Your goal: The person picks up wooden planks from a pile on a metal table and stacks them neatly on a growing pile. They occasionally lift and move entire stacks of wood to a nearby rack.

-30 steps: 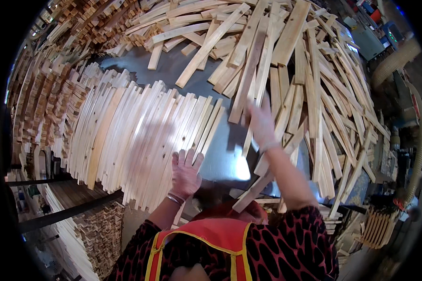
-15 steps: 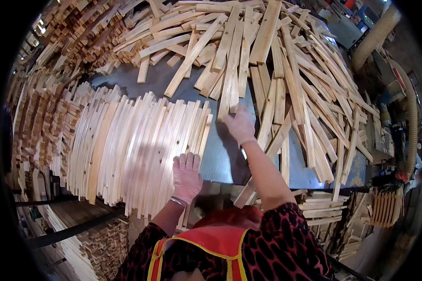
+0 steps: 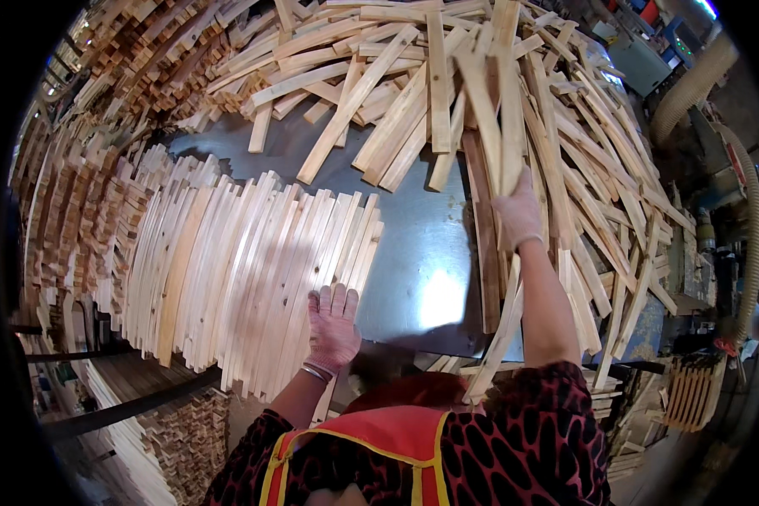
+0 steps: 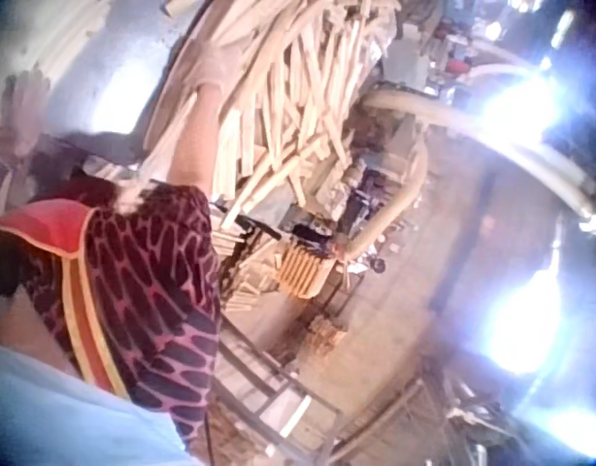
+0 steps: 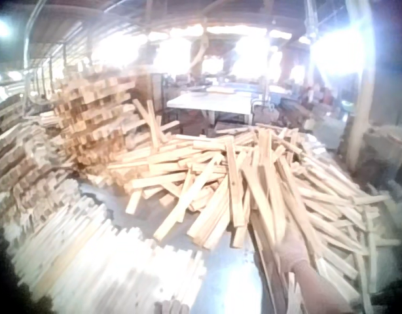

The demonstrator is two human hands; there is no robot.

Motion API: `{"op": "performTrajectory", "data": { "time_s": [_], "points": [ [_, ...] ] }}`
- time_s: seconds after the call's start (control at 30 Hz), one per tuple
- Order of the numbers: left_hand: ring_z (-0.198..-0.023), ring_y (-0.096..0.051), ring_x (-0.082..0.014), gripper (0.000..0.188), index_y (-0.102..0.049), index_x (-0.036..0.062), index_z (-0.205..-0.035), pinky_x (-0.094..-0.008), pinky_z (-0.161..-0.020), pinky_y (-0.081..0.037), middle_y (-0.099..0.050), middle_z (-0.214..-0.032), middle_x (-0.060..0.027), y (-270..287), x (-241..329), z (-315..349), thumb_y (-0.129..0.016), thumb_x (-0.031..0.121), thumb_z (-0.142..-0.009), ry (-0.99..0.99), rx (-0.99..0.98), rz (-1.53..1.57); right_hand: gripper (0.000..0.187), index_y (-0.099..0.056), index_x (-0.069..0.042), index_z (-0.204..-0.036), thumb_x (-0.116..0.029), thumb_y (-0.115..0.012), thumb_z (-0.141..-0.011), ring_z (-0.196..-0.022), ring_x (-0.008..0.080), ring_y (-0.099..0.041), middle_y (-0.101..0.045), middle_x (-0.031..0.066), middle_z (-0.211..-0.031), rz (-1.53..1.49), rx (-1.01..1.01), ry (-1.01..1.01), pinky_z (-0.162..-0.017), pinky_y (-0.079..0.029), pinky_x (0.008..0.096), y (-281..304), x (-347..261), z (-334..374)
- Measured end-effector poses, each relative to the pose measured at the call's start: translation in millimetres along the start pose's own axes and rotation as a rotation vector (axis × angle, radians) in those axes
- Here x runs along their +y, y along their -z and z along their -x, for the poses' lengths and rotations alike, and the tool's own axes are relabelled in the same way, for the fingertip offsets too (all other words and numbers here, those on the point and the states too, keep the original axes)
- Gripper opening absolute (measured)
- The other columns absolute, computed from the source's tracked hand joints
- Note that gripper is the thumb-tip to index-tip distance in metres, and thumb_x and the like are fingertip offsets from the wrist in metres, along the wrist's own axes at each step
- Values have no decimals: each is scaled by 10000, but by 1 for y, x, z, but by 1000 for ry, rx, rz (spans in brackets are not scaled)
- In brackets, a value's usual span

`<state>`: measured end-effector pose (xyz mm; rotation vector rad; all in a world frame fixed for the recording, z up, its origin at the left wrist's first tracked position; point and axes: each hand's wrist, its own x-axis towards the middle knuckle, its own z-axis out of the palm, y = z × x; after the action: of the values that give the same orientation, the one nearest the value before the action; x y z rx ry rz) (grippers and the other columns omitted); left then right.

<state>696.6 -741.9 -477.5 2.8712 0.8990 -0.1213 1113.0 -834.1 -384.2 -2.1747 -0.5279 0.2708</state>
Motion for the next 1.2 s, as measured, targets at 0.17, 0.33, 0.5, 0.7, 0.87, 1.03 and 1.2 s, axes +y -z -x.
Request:
{"op": "performTrajectory", "data": {
  "time_s": [0.17, 0.33, 0.5, 0.7, 0.87, 1.03, 1.2],
  "points": [
    [-1519, -316, -389, 696, -477, 90, -1552, -601, -1270, -139, -439, -1620, -135, 23, 1, -7, -556, 433, -951, -36, -93, -166, 754, -428, -1, -1534, -24, -709, -835, -947, 219, -687, -691, 116, -1116, -570, -244, -259, -800, -596, 339, 27, 28, 158],
    [-1430, -421, -335, 868, -473, 50, -1531, -529, -1221, -258, -521, -1505, -118, 45, -7, -9, -675, 596, -887, -157, -19, -21, 850, -294, -13, -1614, -77, -726, -885, -910, 204, -695, -688, 112, -1043, -874, -468, -418, -772, -604, 346, -42, 24, 347],
    [-1359, -462, -305, 926, -466, 25, -1503, -491, -1179, -317, -536, -1444, -130, 47, 21, 3, -733, 607, -835, -173, 64, 49, 700, -529, 6, -1477, -334, -737, -902, -927, 396, -723, -733, 291, -1146, 53, -1001, 71, -858, -593, 443, -133, 24, 374],
    [-1435, -391, -343, 758, -412, 40, -1561, -560, -1219, -233, -467, -1528, -127, 30, 27, 9, -610, 393, -920, -112, -98, -193, 373, -670, -32, -989, -396, -650, -907, -1017, 366, -722, -721, 229, -1087, 683, -38, 75, -910, -574, 473, -33, -1, 176],
    [-1456, -382, -372, 721, -470, 55, -1532, -605, -1257, -184, -458, -1576, -137, 20, 42, -9, -599, 351, -887, -223, 93, -103, 446, -667, -24, -1177, -353, -737, -884, -1105, 364, -724, -732, 206, -1119, 865, -48, -14, -934, -578, 458, 71, 140, 69],
    [-1409, -413, -376, 706, -522, 43, -1479, -599, -1241, -225, -495, -1514, -149, 16, 25, 10, -635, 298, -831, -139, 111, -93, 469, -658, -45, -1358, -216, -746, -930, -966, 194, -703, -741, 73, -1111, -702, -294, -251, -828, -572, 346, 72, 44, 147],
    [-1435, -426, -390, 737, -517, 50, -1480, -590, -1212, -282, -516, -1492, -172, 28, 26, 3, -702, 327, -823, -176, 82, -28, 716, -480, -62, -1560, -197, -756, -913, -1018, 224, -716, -732, 95, -1181, -463, -348, -272, -898, -585, 372, -9, 77, 294]
  ]
}}
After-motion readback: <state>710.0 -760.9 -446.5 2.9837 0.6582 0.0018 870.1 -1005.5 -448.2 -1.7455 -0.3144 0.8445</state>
